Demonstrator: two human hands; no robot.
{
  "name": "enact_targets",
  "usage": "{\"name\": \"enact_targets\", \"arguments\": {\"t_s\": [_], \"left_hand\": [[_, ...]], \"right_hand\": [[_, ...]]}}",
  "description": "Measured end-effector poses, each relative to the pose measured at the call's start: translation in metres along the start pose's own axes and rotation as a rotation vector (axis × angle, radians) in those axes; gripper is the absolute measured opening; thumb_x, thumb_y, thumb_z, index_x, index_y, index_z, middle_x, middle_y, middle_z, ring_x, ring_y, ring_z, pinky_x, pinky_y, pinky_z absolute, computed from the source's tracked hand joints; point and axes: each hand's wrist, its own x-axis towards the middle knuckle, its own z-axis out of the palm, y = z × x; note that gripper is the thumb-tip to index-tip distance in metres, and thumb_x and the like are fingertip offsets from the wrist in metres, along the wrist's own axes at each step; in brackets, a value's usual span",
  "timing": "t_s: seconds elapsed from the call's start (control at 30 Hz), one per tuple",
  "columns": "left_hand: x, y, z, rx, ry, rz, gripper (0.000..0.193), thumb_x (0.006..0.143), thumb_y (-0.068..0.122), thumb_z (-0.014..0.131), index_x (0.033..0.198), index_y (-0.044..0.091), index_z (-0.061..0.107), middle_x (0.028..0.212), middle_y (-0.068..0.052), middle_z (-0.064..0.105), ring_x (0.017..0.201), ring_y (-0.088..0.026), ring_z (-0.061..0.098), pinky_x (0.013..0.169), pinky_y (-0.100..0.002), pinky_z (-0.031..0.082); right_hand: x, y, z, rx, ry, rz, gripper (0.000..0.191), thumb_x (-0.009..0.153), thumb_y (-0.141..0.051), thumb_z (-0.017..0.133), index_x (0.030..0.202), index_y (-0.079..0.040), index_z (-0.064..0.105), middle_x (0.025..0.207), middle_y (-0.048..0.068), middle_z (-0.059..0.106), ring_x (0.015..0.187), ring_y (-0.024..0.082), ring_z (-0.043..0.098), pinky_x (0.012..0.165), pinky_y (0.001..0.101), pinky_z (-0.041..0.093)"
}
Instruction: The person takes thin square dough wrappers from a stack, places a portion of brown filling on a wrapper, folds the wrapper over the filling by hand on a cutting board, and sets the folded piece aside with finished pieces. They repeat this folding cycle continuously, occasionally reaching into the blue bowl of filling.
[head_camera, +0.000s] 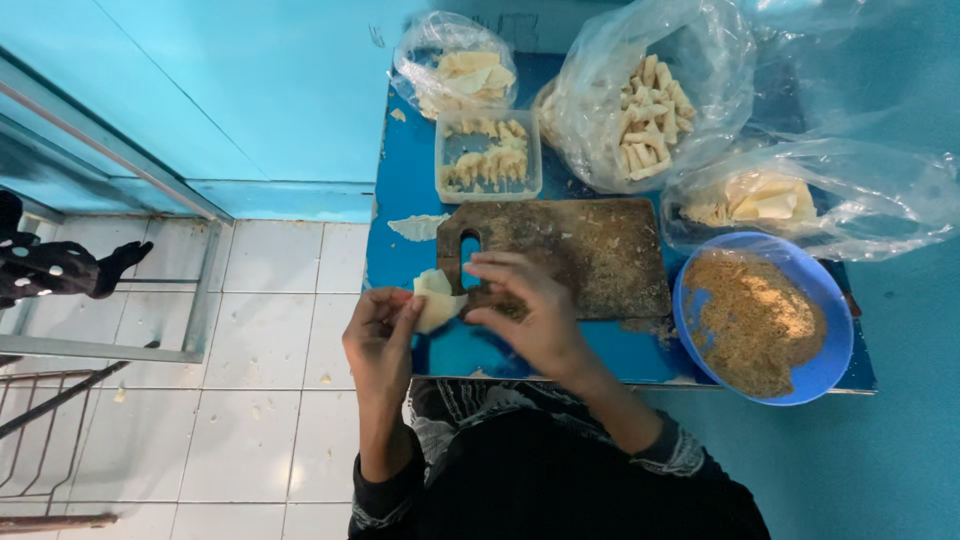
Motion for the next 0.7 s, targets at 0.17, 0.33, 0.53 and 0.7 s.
{"name": "enact_targets", "arguments": {"t_s": [0.17, 0.33, 0.53, 0.7], "left_hand": [[-0.012, 0.000, 0.017, -0.232, -0.084, -0.078, 0.027, 0.088, -0.004, 0.076, 0.112, -0.002, 0.064, 0.100, -0.010, 0.075, 0.087, -0.011, 0.071, 0.074, -0.021, 0.055], [-0.027, -0.006, 0.032, -0.277, -0.177, -0.111, 0.029, 0.093, -0.002, 0.071, 0.121, -0.001, 0.068, 0.105, -0.006, 0.075, 0.094, -0.008, 0.070, 0.080, -0.020, 0.056], [-0.034, -0.017, 0.049, -0.313, -0.125, -0.131, 0.018, 0.098, 0.003, 0.072, 0.115, -0.005, 0.074, 0.102, -0.007, 0.076, 0.089, -0.008, 0.067, 0.078, -0.021, 0.053], [-0.037, -0.021, 0.053, -0.327, -0.055, -0.141, 0.019, 0.093, -0.001, 0.073, 0.112, -0.003, 0.070, 0.101, -0.007, 0.076, 0.085, -0.009, 0.068, 0.075, -0.023, 0.054]], "right_hand": [[-0.011, 0.003, 0.012, -0.217, 0.081, -0.241, 0.051, 0.083, -0.010, 0.086, 0.130, -0.009, 0.065, 0.124, 0.014, 0.066, 0.113, 0.026, 0.069, 0.090, 0.0360, 0.061], [-0.026, 0.015, 0.003, -0.138, 0.122, -0.084, 0.044, 0.092, -0.006, 0.082, 0.133, -0.012, 0.068, 0.114, 0.007, 0.071, 0.104, 0.016, 0.076, 0.082, 0.0291, 0.062], [-0.040, 0.013, -0.010, -0.145, 0.117, -0.124, 0.053, 0.084, -0.006, 0.084, 0.132, -0.006, 0.062, 0.114, 0.013, 0.068, 0.097, 0.021, 0.073, 0.077, 0.0311, 0.063], [-0.037, 0.022, -0.001, -0.206, 0.095, -0.074, 0.050, 0.087, -0.007, 0.084, 0.133, -0.007, 0.064, 0.103, 0.008, 0.071, 0.091, 0.017, 0.074, 0.075, 0.0298, 0.064]]}}
